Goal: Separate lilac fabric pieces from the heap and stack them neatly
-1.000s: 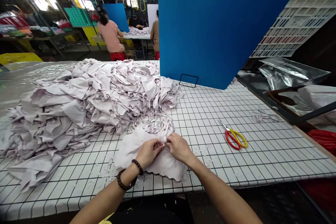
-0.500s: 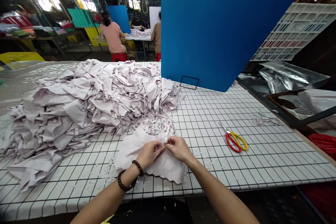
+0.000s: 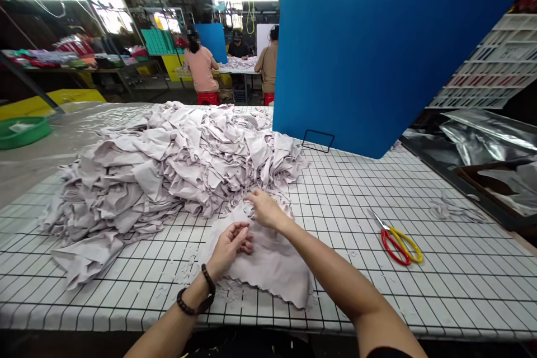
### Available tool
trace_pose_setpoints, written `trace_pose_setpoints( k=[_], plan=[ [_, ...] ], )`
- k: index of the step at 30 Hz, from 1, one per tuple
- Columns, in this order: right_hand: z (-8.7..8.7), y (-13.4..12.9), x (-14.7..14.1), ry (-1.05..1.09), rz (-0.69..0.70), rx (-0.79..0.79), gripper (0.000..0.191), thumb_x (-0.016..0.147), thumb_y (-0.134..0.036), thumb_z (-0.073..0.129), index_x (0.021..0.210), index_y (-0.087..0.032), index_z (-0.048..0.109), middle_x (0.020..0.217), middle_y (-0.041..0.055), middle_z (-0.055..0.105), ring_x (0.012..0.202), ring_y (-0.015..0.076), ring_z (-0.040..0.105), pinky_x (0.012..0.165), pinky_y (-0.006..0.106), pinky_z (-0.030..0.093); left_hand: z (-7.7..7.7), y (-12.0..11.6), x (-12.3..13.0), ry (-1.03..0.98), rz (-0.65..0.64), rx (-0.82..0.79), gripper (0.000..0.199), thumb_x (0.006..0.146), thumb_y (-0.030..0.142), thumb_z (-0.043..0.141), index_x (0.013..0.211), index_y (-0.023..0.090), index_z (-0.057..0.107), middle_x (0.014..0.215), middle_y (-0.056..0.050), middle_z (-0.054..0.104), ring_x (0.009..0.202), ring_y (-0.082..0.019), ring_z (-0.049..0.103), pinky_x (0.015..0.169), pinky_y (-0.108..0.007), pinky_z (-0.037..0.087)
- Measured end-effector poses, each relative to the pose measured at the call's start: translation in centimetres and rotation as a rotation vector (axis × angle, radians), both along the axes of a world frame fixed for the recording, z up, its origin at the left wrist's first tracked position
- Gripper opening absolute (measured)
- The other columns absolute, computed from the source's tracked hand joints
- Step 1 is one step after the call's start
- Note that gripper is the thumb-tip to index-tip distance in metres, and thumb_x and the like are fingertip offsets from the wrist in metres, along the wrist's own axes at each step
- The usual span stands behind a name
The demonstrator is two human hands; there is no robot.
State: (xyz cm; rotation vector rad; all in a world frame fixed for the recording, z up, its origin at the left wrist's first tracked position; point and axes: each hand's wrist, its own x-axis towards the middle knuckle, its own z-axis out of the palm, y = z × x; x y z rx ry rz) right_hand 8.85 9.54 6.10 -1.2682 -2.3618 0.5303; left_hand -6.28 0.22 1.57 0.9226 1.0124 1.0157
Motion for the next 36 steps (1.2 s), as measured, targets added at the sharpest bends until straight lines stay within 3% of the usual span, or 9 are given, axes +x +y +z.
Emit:
trace_pose_setpoints(
  k=[3,6,10,13,17,23,26,29,36],
  plan=[
    [-1.0,3.7,-2.9,-0.267,0.201,-0.017,0.039,0.077,-0.013,0.056,0.113,-0.027,0.063,0.131,0.0090,0.047,0.117,0.0272,0.043,0.092,0.040,0.035,-0.4,0.6,-0.7,-0.182,0.021,-0.072,0.054,0.078,0.044,0.062,0.118,0.014,0.042,0.084,-0.006,0.062,0.065,-0.015,0.064,0.061,-0.029,0.052],
    [-1.0,6.5,-3.5,-0.377,0.349,-0.077,0.019,0.077,-0.028,0.062,0.093,-0.027,0.072,0.124,0.0063,0.054,0.119,0.0293,0.040,0.094,0.042,0.032,-0.4,0.8,-1.1,-0.286,0.022,-0.134,0.056,0.080,0.039,0.062,0.123,0.013,0.039,0.086,-0.009,0.064,0.069,-0.016,0.066,0.064,-0.028,0.052],
    [0.8,8.7,-2.2,-0.363,0.422,-0.155,0.018,0.071,-0.038,0.068,0.076,-0.021,0.073,0.109,0.0053,0.063,0.113,0.0270,0.044,0.090,0.035,0.033,-0.2,1.1,-1.4,-0.341,0.008,-0.197,0.061,0.083,0.034,0.060,0.133,0.015,0.029,0.091,-0.012,0.066,0.073,-0.017,0.067,0.066,-0.028,0.052],
    [2.7,9.6,-0.6,-0.318,0.453,-0.412,0.029,0.073,-0.044,0.064,0.072,-0.016,0.072,0.088,0.0058,0.067,0.092,0.0208,0.054,0.080,0.028,0.037,-0.2,1.2,-1.4,-0.344,0.005,-0.218,0.065,0.084,0.031,0.058,0.137,0.015,0.023,0.093,-0.013,0.067,0.074,-0.018,0.068,0.067,-0.028,0.052],
    [5.2,9.9,1.7,-0.103,0.409,-0.696,0.035,0.075,-0.047,0.060,0.065,-0.014,0.068,0.070,0.0021,0.063,0.071,0.0146,0.053,0.074,0.026,0.039,-0.2,1.3,-1.4,-0.349,0.006,-0.244,0.068,0.084,0.029,0.058,0.138,0.013,0.020,0.093,-0.014,0.067,0.074,-0.019,0.068,0.066,-0.029,0.053],
    [7.4,9.6,5.6,0.372,0.155,-0.796,0.030,0.073,-0.039,0.065,0.078,-0.010,0.068,0.074,0.0048,0.062,0.067,0.0124,0.051,0.068,0.026,0.039,0.1,1.3,-1.4,-0.349,-0.003,-0.259,0.072,0.084,0.029,0.058,0.141,0.013,0.017,0.094,-0.014,0.067,0.077,-0.020,0.068,0.069,-0.030,0.053],
    [8.0,9.1,6.5,0.411,0.126,-0.804,0.031,0.073,-0.039,0.064,0.080,-0.009,0.067,0.076,0.0072,0.063,0.068,0.0130,0.054,0.067,0.027,0.041,0.0,1.4,-1.5,-0.342,-0.008,-0.263,0.071,0.084,0.029,0.058,0.141,0.013,0.018,0.094,-0.014,0.067,0.077,-0.020,0.068,0.069,-0.031,0.053],
    [8.5,7.5,5.7,0.222,0.110,-0.676,0.034,0.079,-0.043,0.058,0.086,-0.011,0.066,0.070,0.0054,0.063,0.061,0.0131,0.054,0.061,0.027,0.041,0.1,1.2,-1.7,-0.353,-0.005,-0.252,0.070,0.085,0.031,0.057,0.141,0.014,0.019,0.096,-0.015,0.067,0.078,-0.020,0.068,0.072,-0.032,0.052],
    [6.2,-1.9,-1.1,-0.476,0.031,0.192,0.032,0.088,-0.017,0.043,0.115,-0.017,0.059,0.087,0.0103,0.065,0.075,0.0184,0.057,0.064,0.027,0.041,3.0,0.8,-1.4,-0.574,-0.084,-0.258,0.045,0.089,0.043,0.048,0.117,0.008,0.054,0.109,-0.017,0.063,0.091,-0.020,0.065,0.085,-0.032,0.049]
  ],
)
